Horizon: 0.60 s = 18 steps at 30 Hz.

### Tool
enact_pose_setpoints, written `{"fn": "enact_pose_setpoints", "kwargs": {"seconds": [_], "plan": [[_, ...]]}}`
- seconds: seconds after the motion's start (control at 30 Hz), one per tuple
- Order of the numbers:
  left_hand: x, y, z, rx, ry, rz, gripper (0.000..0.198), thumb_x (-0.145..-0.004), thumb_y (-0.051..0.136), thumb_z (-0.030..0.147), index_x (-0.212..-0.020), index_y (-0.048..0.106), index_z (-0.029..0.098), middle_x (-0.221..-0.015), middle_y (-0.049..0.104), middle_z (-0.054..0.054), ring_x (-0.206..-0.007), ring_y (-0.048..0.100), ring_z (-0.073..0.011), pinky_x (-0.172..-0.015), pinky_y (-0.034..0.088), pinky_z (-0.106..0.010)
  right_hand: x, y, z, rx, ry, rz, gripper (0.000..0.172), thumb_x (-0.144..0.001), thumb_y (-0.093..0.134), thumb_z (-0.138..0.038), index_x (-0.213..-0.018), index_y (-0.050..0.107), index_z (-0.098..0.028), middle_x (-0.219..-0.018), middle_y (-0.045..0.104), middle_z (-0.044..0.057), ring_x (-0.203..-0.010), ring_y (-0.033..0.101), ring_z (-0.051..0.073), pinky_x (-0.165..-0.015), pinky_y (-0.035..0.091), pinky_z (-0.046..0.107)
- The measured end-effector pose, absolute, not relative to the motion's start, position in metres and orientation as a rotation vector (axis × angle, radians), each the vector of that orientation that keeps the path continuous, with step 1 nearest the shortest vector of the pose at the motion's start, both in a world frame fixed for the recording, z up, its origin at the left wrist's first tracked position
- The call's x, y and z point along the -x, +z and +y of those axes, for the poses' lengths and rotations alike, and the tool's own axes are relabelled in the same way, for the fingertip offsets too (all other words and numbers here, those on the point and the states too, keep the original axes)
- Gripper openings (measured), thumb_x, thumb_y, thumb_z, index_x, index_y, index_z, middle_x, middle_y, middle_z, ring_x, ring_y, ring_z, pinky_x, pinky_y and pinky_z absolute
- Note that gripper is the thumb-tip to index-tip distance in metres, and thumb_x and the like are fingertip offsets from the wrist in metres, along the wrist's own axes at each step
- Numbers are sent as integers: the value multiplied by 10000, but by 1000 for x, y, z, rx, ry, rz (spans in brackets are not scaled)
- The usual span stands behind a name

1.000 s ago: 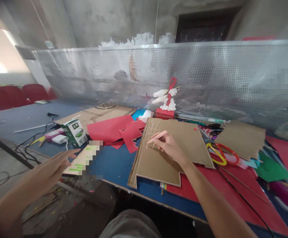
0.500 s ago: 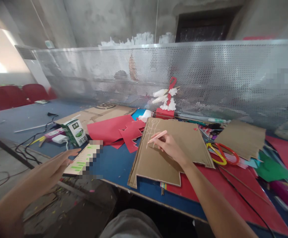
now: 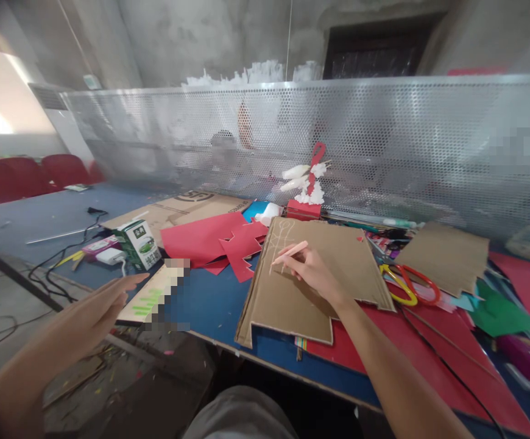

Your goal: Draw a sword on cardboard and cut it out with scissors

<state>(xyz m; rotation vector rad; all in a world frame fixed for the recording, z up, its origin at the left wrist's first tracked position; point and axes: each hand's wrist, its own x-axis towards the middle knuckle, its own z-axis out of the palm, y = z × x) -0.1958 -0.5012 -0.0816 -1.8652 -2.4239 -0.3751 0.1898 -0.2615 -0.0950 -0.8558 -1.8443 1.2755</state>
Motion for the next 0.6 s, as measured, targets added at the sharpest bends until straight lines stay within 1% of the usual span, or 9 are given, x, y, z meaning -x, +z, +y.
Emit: {"fn": "enact_pose_setpoints", "kwargs": {"seconds": [0.17,0.3,0.43,0.5,0.6], "plan": [[199,-84,-500,1924,-398,-2514,571,-980,281,347,-1524,425,251,-1490,604,-59,-1247,652,-259,-1047,458,-362,-190,-95,-262,831,1281,-1847,285,-902,688,-453,-953,785,-189,-1015,704,71,-616,474,103,-517,360,257],[201,-86,-499,1914,-396,-2495,585,-990,272,370,-1533,423,215,-1491,599,-82,-1252,646,-269,-1065,447,-378,-190,-95,-262,852,1264,-1863,284,-899,685,-455,-940,797,-197,-1132,699,83,-621,486,97,-517,373,262],[205,-90,-500,1918,-367,-2513,591,-999,249,383,-1545,401,216,-1524,568,-74,-1295,614,-261,-1068,437,-379,-190,-97,-260,847,1276,-1840,290,-884,700,-458,-932,800,-190,-1130,700,90,-640,506,104,-507,372,252],[208,-93,-499,1926,-360,-2500,593,-1002,232,388,-1545,400,220,-1527,566,-64,-1332,586,-257,-1089,421,-380,-190,-98,-259,848,1270,-1837,305,-881,702,-468,-924,804,-184,-1162,692,93,-627,500,95,-505,374,248],[210,-96,-500,1927,-369,-2470,596,-1008,211,393,-1552,389,227,-1513,580,-61,-1309,606,-253,-1101,420,-393,-190,-98,-259,854,1255,-1844,315,-885,698,-475,-905,816,-184,-1199,678,91,-605,485,80,-502,373,245]]}}
